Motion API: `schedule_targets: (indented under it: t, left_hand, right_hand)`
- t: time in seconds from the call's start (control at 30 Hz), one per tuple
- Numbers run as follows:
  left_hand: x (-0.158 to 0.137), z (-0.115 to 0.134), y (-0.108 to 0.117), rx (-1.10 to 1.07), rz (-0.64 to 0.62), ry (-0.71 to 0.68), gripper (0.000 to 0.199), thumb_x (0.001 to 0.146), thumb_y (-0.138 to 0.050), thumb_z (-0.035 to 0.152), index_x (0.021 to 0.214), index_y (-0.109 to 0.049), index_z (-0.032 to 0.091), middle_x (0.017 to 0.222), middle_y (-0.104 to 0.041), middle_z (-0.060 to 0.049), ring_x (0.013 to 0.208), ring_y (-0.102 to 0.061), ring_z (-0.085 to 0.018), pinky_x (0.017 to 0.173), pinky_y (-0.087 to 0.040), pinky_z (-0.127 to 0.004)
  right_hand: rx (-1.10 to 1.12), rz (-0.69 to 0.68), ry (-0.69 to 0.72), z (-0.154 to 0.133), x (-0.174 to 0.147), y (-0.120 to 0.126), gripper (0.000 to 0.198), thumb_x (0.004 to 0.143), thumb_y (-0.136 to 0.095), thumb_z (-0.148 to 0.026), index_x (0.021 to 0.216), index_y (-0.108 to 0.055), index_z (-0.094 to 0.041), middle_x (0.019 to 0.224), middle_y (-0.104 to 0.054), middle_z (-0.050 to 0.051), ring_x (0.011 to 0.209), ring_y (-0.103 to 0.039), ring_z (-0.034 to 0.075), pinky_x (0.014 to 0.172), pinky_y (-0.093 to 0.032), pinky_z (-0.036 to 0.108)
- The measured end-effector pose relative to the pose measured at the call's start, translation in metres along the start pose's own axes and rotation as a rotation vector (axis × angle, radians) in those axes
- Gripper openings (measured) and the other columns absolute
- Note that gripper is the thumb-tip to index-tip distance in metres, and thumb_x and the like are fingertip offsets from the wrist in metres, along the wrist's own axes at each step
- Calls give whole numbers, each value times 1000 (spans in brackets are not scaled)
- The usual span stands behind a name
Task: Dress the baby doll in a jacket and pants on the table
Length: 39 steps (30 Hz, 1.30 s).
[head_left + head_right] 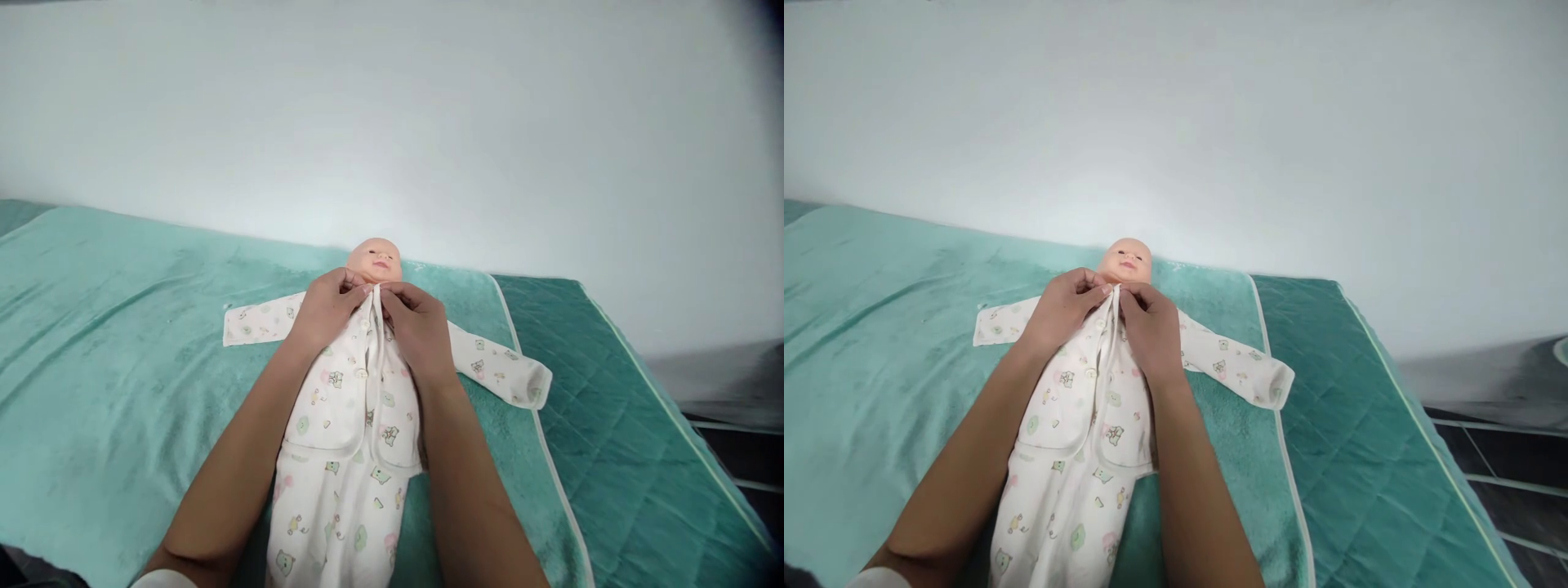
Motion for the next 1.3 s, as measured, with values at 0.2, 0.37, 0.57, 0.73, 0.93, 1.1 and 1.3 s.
schedule_targets:
  t: [0.2, 0.37, 0.57, 0.73, 0.93, 1.1, 1.3]
  left_hand:
    - [-1, -2, -2, 13, -35, 7, 13, 86, -61, 30, 80, -65, 20, 86, -70, -2, 80, -61, -16, 76, -46, -31]
    - [-1, -5, -4, -20, -68, 14, 12, 86, -61, 29, 80, -65, 19, 84, -68, -2, 78, -60, -15, 72, -44, -29]
    - [-2, -5, -5, -56, -85, 21, 17, 87, -64, 35, 86, -65, 19, 89, -70, -3, 82, -63, -16, 75, -47, -29]
    - [-3, -6, -8, -143, -97, 62, 15, 84, -68, 30, 93, -64, 19, 91, -71, -4, 83, -66, -16, 75, -49, -30]
    - [-5, -10, -9, -228, -89, 92, 19, 83, -68, 25, 100, -64, 19, 88, -70, -3, 78, -66, -15, 73, -50, -30]
    - [-6, -10, -11, -243, -110, 85, 23, 81, -66, 19, 105, -66, 18, 96, -71, -5, 81, -65, -15, 72, -49, -29]
    - [-8, -1, -6, 22, -65, 34, 21, 84, -60, 17, 100, -72, 20, 97, -69, -4, 85, -63, -16, 81, -49, -31]
  right_hand:
    - [-24, 1, 36, -3, -1, 0, 22, 84, -60, -35, 91, -76, -20, 89, -73, 3, 82, -64, 18, 76, -47, 31]
    - [-93, -33, 76, -5, 0, 0, 19, 81, -65, -34, 90, -74, -20, 96, -72, 4, 80, -61, 17, 76, -48, 31]
    - [-169, -78, 115, -8, 1, -4, 17, 81, -65, -32, 92, -71, -21, 90, -66, 2, 72, -54, 14, 73, -46, 30]
    - [-191, -95, 89, -5, 2, -5, 17, 80, -66, -31, 92, -69, -20, 89, -65, 1, 73, -52, 14, 70, -43, 29]
    - [-220, -111, 66, -5, 0, -6, 19, 79, -65, -32, 94, -67, -20, 88, -63, 1, 72, -50, 13, 68, -41, 29]
    - [-220, -152, 33, -3, -3, -9, 23, 79, -64, -32, 100, -63, -22, 84, -62, -1, 70, -52, 14, 67, -41, 29]
    - [-250, -160, -2, -1, -6, -5, 26, 80, -63, -33, 103, -59, -23, 83, -62, -3, 71, -54, 14, 67, -41, 29]
Point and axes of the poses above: each hand's wrist, its own x-axis towards the middle knuckle, its own y-axis out of the back of the hand, z = x × y, the point moved 10 cm from there along x, towards the middle knuckle
